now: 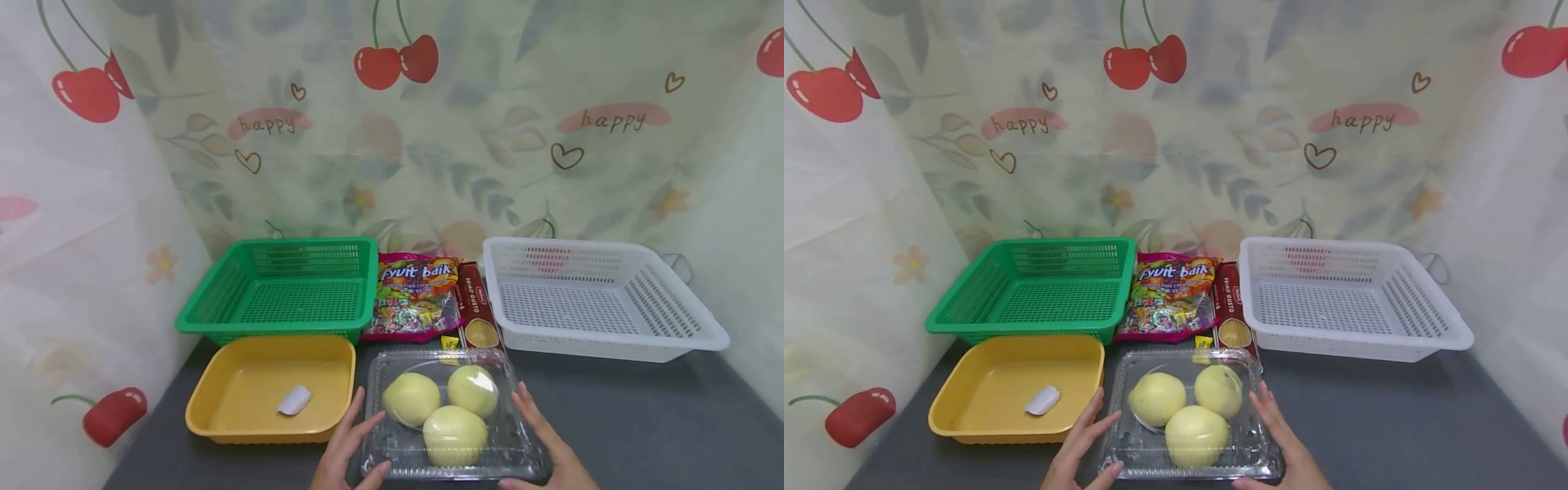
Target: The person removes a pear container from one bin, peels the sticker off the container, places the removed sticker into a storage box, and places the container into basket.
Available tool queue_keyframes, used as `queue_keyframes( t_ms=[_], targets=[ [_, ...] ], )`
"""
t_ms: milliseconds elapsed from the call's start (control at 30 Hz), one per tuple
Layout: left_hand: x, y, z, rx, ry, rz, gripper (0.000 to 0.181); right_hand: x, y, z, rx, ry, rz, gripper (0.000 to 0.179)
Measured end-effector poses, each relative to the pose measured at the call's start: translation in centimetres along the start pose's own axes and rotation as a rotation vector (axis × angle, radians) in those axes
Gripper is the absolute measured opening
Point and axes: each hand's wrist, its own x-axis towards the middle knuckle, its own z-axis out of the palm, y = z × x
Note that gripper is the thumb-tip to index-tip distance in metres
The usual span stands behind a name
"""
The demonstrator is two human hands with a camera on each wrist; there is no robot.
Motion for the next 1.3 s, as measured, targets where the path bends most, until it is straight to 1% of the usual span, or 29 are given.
queue_keyframes(
  t_ms=[67, 167, 233, 300, 400, 433, 500, 633, 767, 867, 933, 1000, 1033, 1100, 1133, 1167, 1200, 1300],
  targets=[
    [0.1, 0.0, 0.2, -0.018, -0.021, -0.016, 0.050, 0.0, 0.1, 0.2, 0.023, 0.009, -0.012, 0.095],
    [0.2, 0.1, 0.5, -0.091, -0.067, -0.078, 0.052, 0.1, 0.2, 0.3, 0.026, 0.026, -0.023, 0.083],
    [0.2, 0.1, 0.7, -0.120, -0.088, -0.103, 0.052, 0.1, 0.1, 0.4, 0.009, 0.043, -0.013, 0.078],
    [0.2, 0.0, 0.8, -0.126, -0.093, -0.105, 0.052, 0.1, 0.0, 0.5, 0.001, 0.060, -0.013, 0.075],
    [0.1, -0.3, 1.0, -0.107, -0.100, -0.073, 0.050, 0.0, -0.3, 0.7, 0.005, 0.091, -0.006, 0.069],
    [0.1, -0.4, 1.0, -0.110, -0.108, -0.072, 0.050, 0.0, -0.4, 0.8, 0.003, 0.106, 0.001, 0.067],
    [0.1, -0.5, 1.0, -0.127, -0.120, -0.091, 0.048, -0.1, -0.7, 1.0, 0.009, 0.136, 0.014, 0.062],
    [0.2, -0.4, 1.1, -0.164, -0.129, -0.151, 0.043, 0.0, -1.2, 1.4, 0.000, 0.204, 0.048, 0.052],
    [0.2, -0.3, 1.2, -0.147, -0.131, -0.191, 0.039, 0.0, -1.5, 1.7, -0.031, 0.238, 0.071, 0.046],
    [0.1, -0.3, 1.3, -0.121, -0.122, -0.193, 0.037, -0.1, -1.6, 1.8, -0.057, 0.255, 0.088, 0.044],
    [0.0, -0.3, 1.3, -0.104, -0.106, -0.183, 0.036, -0.1, -1.6, 1.9, -0.056, 0.264, 0.079, 0.044],
    [0.0, -0.3, 1.4, -0.087, -0.090, -0.178, 0.035, -0.2, -1.5, 1.9, -0.038, 0.270, 0.044, 0.044],
    [-0.1, -0.2, 1.4, -0.086, -0.083, -0.188, 0.035, -0.2, -1.4, 2.0, -0.024, 0.273, 0.021, 0.044],
    [-0.1, 0.0, 1.4, -0.077, -0.055, -0.182, 0.033, -0.2, -1.4, 2.0, -0.001, 0.277, -0.019, 0.045],
    [-0.1, 0.1, 1.4, -0.072, -0.047, -0.188, 0.031, -0.2, -1.4, 2.0, 0.007, 0.277, -0.035, 0.045],
    [-0.1, 0.2, 1.4, -0.058, -0.037, -0.181, 0.030, -0.2, -1.5, 1.9, 0.007, 0.279, -0.039, 0.046],
    [-0.2, 0.3, 1.4, -0.044, -0.026, -0.170, 0.029, -0.2, -1.6, 1.9, 0.000, 0.281, -0.034, 0.045],
    [-0.2, 0.6, 1.2, -0.012, 0.011, -0.124, 0.027, 0.0, -2.3, 1.8, -0.017, 0.269, 0.017, 0.040]
  ],
)
